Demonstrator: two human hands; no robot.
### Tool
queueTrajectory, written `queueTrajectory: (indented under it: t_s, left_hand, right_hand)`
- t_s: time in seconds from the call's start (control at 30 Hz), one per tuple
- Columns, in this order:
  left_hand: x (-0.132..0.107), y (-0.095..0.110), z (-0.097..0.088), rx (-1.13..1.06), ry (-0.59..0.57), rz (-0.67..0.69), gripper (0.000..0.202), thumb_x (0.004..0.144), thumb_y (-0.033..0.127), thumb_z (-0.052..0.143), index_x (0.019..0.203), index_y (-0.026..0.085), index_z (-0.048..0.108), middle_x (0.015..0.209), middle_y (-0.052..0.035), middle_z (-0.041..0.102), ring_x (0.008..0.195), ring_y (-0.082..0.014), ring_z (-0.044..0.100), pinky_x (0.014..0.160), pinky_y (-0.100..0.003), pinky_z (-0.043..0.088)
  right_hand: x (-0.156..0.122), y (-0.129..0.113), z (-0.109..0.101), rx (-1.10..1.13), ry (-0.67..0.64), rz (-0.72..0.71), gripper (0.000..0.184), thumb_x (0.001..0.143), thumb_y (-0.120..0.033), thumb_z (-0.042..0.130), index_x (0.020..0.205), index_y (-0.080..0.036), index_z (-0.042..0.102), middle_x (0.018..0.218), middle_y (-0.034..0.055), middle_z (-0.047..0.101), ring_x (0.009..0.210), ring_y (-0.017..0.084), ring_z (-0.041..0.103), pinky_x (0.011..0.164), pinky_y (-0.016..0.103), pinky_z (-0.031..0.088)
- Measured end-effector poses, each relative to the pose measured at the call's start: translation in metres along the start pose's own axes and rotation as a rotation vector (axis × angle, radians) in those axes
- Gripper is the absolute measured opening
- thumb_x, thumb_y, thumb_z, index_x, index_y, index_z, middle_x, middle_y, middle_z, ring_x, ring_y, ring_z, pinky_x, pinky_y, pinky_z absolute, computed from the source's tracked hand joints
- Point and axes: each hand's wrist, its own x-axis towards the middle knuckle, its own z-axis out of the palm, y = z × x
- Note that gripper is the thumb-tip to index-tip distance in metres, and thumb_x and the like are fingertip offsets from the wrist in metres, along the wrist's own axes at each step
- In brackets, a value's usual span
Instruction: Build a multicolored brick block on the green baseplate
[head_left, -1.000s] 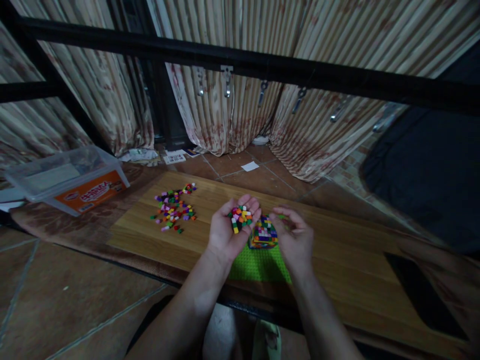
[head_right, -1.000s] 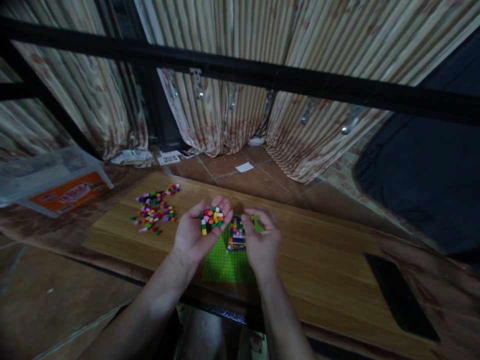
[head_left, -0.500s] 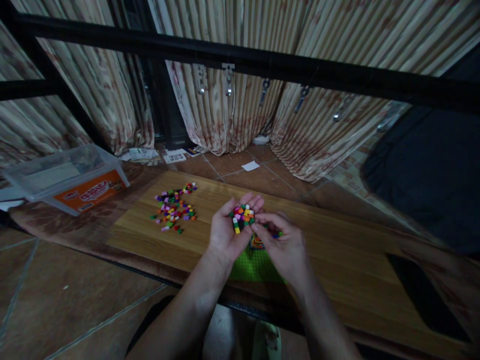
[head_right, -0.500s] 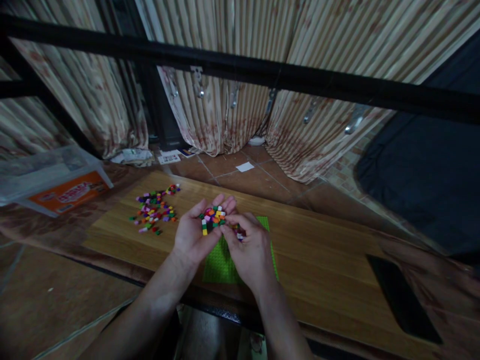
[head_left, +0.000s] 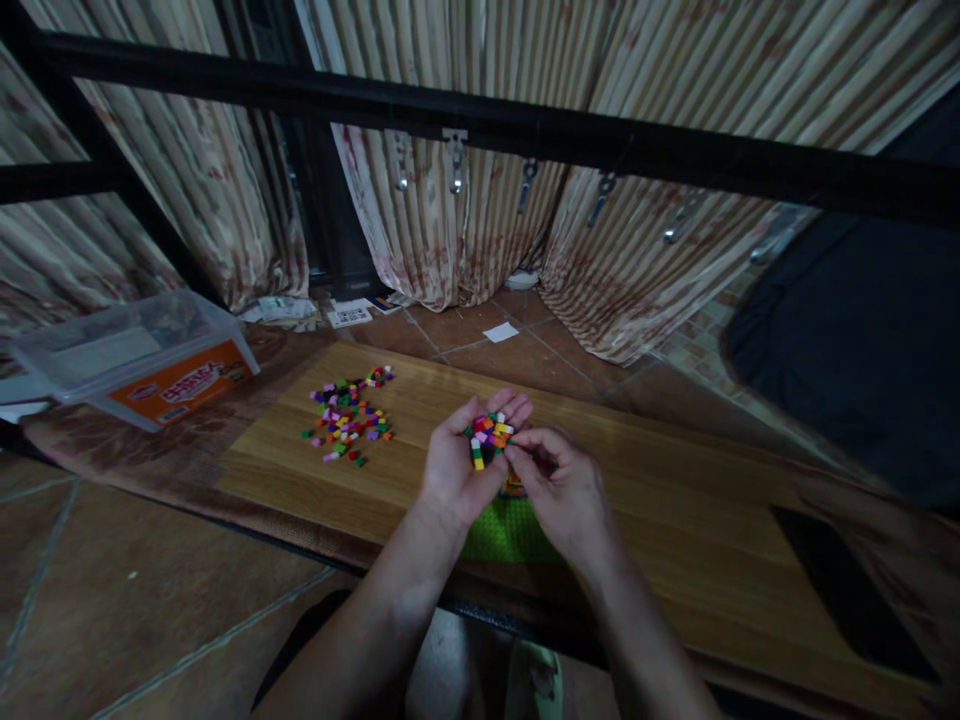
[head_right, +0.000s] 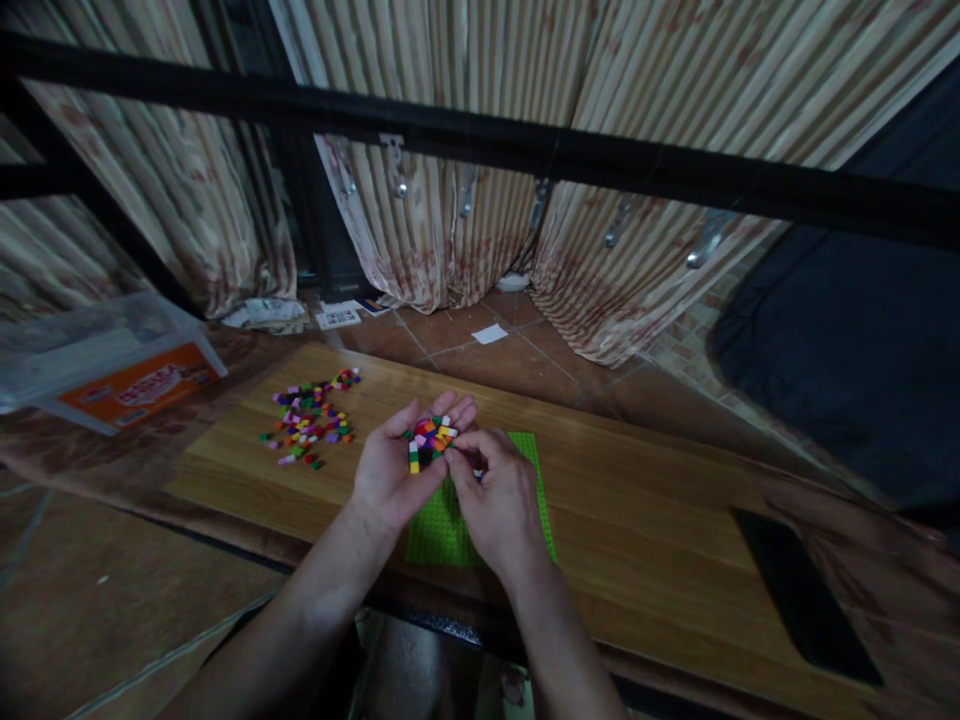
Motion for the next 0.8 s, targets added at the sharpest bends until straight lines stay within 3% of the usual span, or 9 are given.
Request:
queueTrajectory:
  t_s: [0.17,0.3,0.53,0.63,0.8]
  left_hand:
    - [0.003,-0.001,-0.004,-0.046,0.132,0.021,0.021,0.084,0.016,0.047,0.081,0.007,0.065,0.080,-0.0123,0.069,0.075,-0.0169,0.067,0.070,-0.027,0.057]
    - [0.005,0.003,-0.010,-0.064,0.221,0.005,0.022,0.087,0.014,0.044,0.077,0.007,0.062,0.069,-0.0087,0.064,0.061,-0.0119,0.063,0.058,-0.021,0.055]
    - [0.004,0.011,-0.014,0.032,0.204,-0.105,0.027,0.090,0.015,0.038,0.076,0.007,0.060,0.063,-0.0057,0.056,0.045,-0.0051,0.050,0.033,-0.009,0.034]
    - [0.004,0.010,-0.014,0.054,0.177,-0.125,0.028,0.092,0.016,0.037,0.075,0.007,0.058,0.062,-0.0028,0.051,0.040,-0.0025,0.043,0.031,-0.008,0.027]
    - [0.005,0.005,-0.014,0.129,0.154,-0.126,0.026,0.092,0.018,0.039,0.075,0.009,0.056,0.060,0.0005,0.045,0.038,-0.0013,0.037,0.030,-0.009,0.024]
  right_hand:
    - [0.000,0.006,-0.006,0.148,0.047,0.083,0.013,0.083,-0.034,0.060,0.087,-0.022,0.063,0.082,0.0022,0.069,0.074,0.016,0.066,0.070,0.029,0.052]
    - [0.006,0.012,-0.015,0.367,0.172,0.209,0.020,0.074,-0.036,0.070,0.084,-0.020,0.063,0.075,0.0019,0.070,0.066,0.017,0.068,0.065,0.030,0.056]
    - [0.011,0.028,-0.040,0.372,0.313,0.287,0.023,0.067,-0.034,0.074,0.084,-0.019,0.071,0.075,0.0040,0.073,0.066,0.019,0.068,0.066,0.035,0.056]
    - [0.009,0.036,-0.047,0.283,0.267,0.296,0.020,0.069,-0.033,0.070,0.085,-0.021,0.074,0.078,0.0040,0.074,0.067,0.018,0.067,0.066,0.034,0.055]
    - [0.005,0.043,-0.044,0.162,0.067,0.155,0.018,0.076,-0.032,0.064,0.085,-0.021,0.075,0.090,0.0062,0.074,0.082,0.021,0.067,0.076,0.036,0.053]
